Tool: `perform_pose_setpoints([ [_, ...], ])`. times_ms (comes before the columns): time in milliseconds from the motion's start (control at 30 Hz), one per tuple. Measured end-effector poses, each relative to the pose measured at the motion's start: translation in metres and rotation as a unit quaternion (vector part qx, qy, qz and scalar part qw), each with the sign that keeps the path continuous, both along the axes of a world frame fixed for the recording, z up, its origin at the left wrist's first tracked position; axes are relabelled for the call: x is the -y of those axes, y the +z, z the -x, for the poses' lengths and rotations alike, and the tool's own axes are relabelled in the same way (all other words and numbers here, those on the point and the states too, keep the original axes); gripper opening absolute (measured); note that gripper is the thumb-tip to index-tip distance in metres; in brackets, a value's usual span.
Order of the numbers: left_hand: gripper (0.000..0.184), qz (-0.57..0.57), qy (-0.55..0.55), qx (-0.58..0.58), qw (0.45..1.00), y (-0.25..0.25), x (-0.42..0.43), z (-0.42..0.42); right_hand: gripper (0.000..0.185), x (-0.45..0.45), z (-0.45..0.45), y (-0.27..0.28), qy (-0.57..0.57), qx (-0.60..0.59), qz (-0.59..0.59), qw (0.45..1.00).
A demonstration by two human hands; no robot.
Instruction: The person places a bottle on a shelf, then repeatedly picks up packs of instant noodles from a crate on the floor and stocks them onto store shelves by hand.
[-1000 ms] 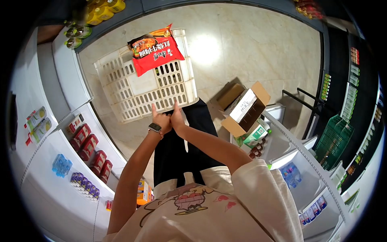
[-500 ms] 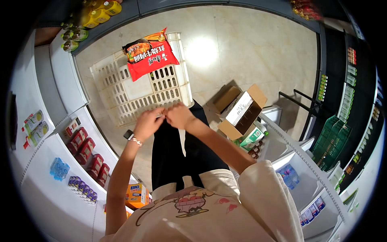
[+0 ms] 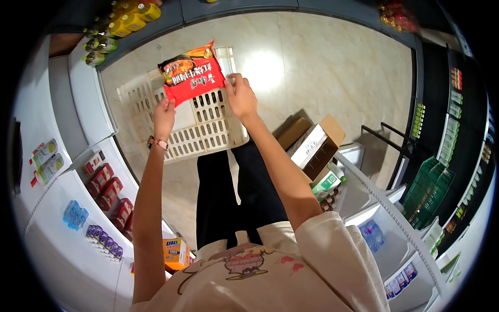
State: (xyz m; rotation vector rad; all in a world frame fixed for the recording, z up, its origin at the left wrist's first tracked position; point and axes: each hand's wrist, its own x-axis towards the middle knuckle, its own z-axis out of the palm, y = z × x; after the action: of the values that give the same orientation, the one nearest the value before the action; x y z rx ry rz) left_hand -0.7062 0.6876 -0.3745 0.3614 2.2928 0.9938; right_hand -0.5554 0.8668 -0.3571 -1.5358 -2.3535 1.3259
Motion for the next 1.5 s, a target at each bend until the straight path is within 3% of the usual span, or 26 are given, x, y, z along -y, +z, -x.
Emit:
perform_pose_setpoints([
  [67, 0.022, 0.018, -0.028, -0.021, 0.999, -0.014, 0.007, 0.001, 0.023, -0.001, 0.0, -0.008, 0.033, -0.006, -0.019, 0.999],
  [133, 0.02, -0.042, -0.002, -0.002, 0.999, -0.006, 0.009, -0.005, 0.021, 0.0, -0.004, -0.015, 0.033, -0.037, 0.006, 0.999],
  [300, 0.019, -0.177, 0.073, 0.07, 0.979, 0.083, 0.021, -0.05, 0.022, 0.02, -0.038, -0.003, -0.001, -0.115, 0.161, 0.98],
  [433, 0.021, -0.215, 0.139, 0.108, 0.961, 0.142, 0.06, -0.094, 0.026, 0.058, -0.084, 0.021, -0.012, -0.162, 0.441, 0.883],
  [467, 0.021, -0.207, 0.139, 0.096, 0.964, 0.155, 0.07, -0.106, 0.027, 0.068, -0.09, 0.051, -0.038, -0.155, 0.486, 0.859],
  [533, 0.022, -0.225, 0.156, 0.123, 0.954, 0.184, 0.089, -0.132, 0.034, 0.079, -0.115, 0.051, 0.044, -0.113, 0.524, 0.843],
  [633, 0.022, -0.274, 0.133, 0.15, 0.94, 0.217, 0.109, -0.17, 0.04, 0.1, -0.128, 0.065, -0.011, -0.152, 0.6, 0.785],
  [700, 0.021, -0.279, 0.115, 0.158, 0.94, 0.227, 0.115, -0.188, 0.05, 0.093, -0.135, 0.1, 0.047, -0.125, 0.594, 0.793],
  [800, 0.019, -0.339, 0.163, 0.236, 0.896, 0.271, 0.092, -0.206, 0.055, 0.098, -0.146, 0.137, -0.101, -0.23, 0.63, 0.735],
  [967, 0.02, -0.339, 0.052, 0.277, 0.898, 0.31, 0.052, -0.198, 0.051, 0.065, -0.18, 0.184, -0.201, -0.321, 0.547, 0.747],
  [1067, 0.024, -0.271, -0.102, 0.284, 0.914, 0.301, 0.034, -0.173, 0.047, 0.043, -0.205, 0.183, -0.174, -0.358, 0.297, 0.868],
  [1100, 0.026, -0.273, -0.131, 0.305, 0.903, 0.304, 0.027, -0.168, 0.044, 0.041, -0.212, 0.215, -0.226, -0.355, 0.268, 0.866],
  [1200, 0.032, -0.336, -0.144, 0.42, 0.831, 0.338, 0.002, -0.17, 0.039, 0.048, -0.233, 0.289, -0.226, -0.275, 0.005, 0.935],
  [1300, 0.033, -0.34, -0.194, 0.48, 0.785, 0.349, -0.008, -0.167, 0.033, 0.077, -0.251, 0.355, -0.278, -0.232, -0.084, 0.928],
  [1367, 0.037, -0.324, -0.234, 0.505, 0.765, 0.361, -0.008, -0.164, 0.032, 0.11, -0.249, 0.369, -0.319, -0.233, -0.142, 0.908],
  [1500, 0.044, -0.187, -0.37, 0.413, 0.811, 0.35, 0.006, -0.152, 0.03, 0.194, -0.238, 0.377, -0.428, -0.228, -0.175, 0.857],
])
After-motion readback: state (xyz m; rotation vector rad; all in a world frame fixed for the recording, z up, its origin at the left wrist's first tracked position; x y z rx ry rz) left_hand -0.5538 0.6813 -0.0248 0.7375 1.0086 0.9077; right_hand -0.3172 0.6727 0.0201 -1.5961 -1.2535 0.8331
